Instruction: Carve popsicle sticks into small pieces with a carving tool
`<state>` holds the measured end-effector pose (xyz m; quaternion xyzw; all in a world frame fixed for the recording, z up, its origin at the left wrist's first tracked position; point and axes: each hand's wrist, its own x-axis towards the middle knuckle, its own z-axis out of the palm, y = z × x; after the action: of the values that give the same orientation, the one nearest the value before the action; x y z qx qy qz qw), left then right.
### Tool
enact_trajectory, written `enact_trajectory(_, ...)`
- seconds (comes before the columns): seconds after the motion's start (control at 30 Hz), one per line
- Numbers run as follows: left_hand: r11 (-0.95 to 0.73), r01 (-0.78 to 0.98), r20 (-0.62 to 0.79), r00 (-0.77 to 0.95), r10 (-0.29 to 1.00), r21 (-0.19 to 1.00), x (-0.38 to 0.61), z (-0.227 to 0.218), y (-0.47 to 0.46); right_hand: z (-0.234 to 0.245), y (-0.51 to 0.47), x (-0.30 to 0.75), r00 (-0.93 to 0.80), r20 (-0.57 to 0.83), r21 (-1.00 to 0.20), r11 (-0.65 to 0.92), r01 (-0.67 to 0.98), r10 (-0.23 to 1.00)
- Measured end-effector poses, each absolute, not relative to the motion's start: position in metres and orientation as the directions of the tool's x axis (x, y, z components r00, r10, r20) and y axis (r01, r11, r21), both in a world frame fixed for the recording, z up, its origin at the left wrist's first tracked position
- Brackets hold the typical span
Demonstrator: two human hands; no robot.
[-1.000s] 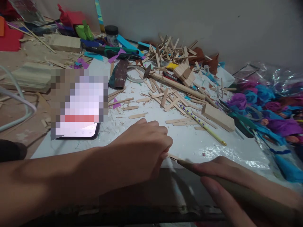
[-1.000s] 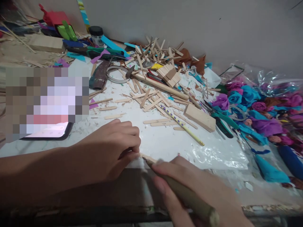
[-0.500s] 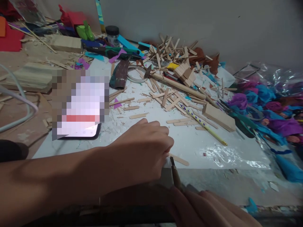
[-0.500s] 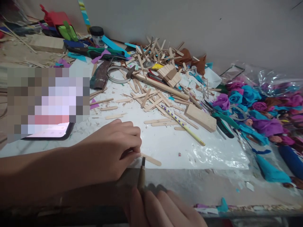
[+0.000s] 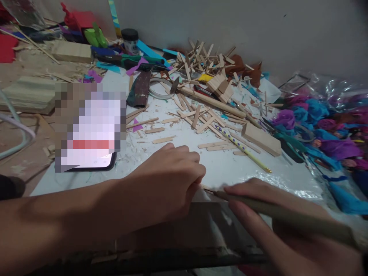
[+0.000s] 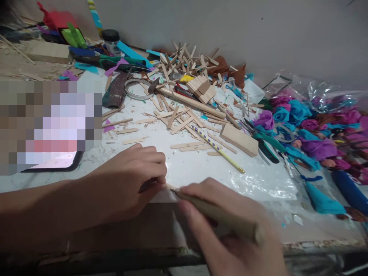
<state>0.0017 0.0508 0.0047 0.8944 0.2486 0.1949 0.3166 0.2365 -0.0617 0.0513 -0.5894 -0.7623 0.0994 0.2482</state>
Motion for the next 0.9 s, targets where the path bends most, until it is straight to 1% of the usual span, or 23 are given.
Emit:
enact_trajectory(0.07,-0.670,0.332,0.163,0.810,0.563,0.664,0.001,0.006,0.051,0.059,-0.048,0.237,-0.132,0.185,-0.566,0.215,0.796,0.974)
enact_trajectory(0.1,-0.668,0.336,0.150,0.816,0.559,0.664,0.000,0.008,0.051,0.062,-0.042,0.237,-0.122,0.154,-0.599,0.191,0.777,0.981)
enact_trajectory(0.17,-0.662,0.346,0.139,0.814,0.564,0.665,0.000,0.010,0.051,0.065,-0.035,0.238,-0.124,0.131,-0.614,0.178,0.769,0.984)
enact_trajectory(0.3,-0.661,0.340,0.124,0.825,0.551,0.669,0.001,0.013,0.051,0.063,-0.037,0.245,-0.187,0.195,-0.502,0.262,0.824,0.963)
enact_trajectory(0.43,-0.663,0.336,0.161,0.805,0.571,0.669,0.002,0.010,0.051,0.055,-0.055,0.254,-0.332,0.165,-0.398,0.371,0.839,0.929)
enact_trajectory(0.53,-0.668,0.334,0.172,0.802,0.572,0.664,0.002,0.010,0.050,0.049,-0.068,0.256,-0.400,0.217,-0.316,0.452,0.834,0.890)
enact_trajectory(0.6,-0.667,0.349,0.157,0.803,0.575,0.658,0.002,0.010,0.050,0.046,-0.073,0.254,-0.380,0.235,-0.327,0.441,0.836,0.894)
enact_trajectory(0.7,-0.673,0.365,0.143,0.806,0.574,0.644,0.003,0.012,0.050,0.042,-0.076,0.249,-0.298,0.246,-0.359,0.373,0.856,0.922)
enact_trajectory(0.77,-0.672,0.370,0.137,0.807,0.575,0.642,0.003,0.012,0.051,0.040,-0.076,0.248,-0.265,0.265,-0.351,0.349,0.869,0.927)
enact_trajectory(0.9,-0.684,0.347,0.174,0.802,0.571,0.642,0.003,0.008,0.051,0.034,-0.080,0.248,-0.269,0.253,-0.329,0.344,0.880,0.929)
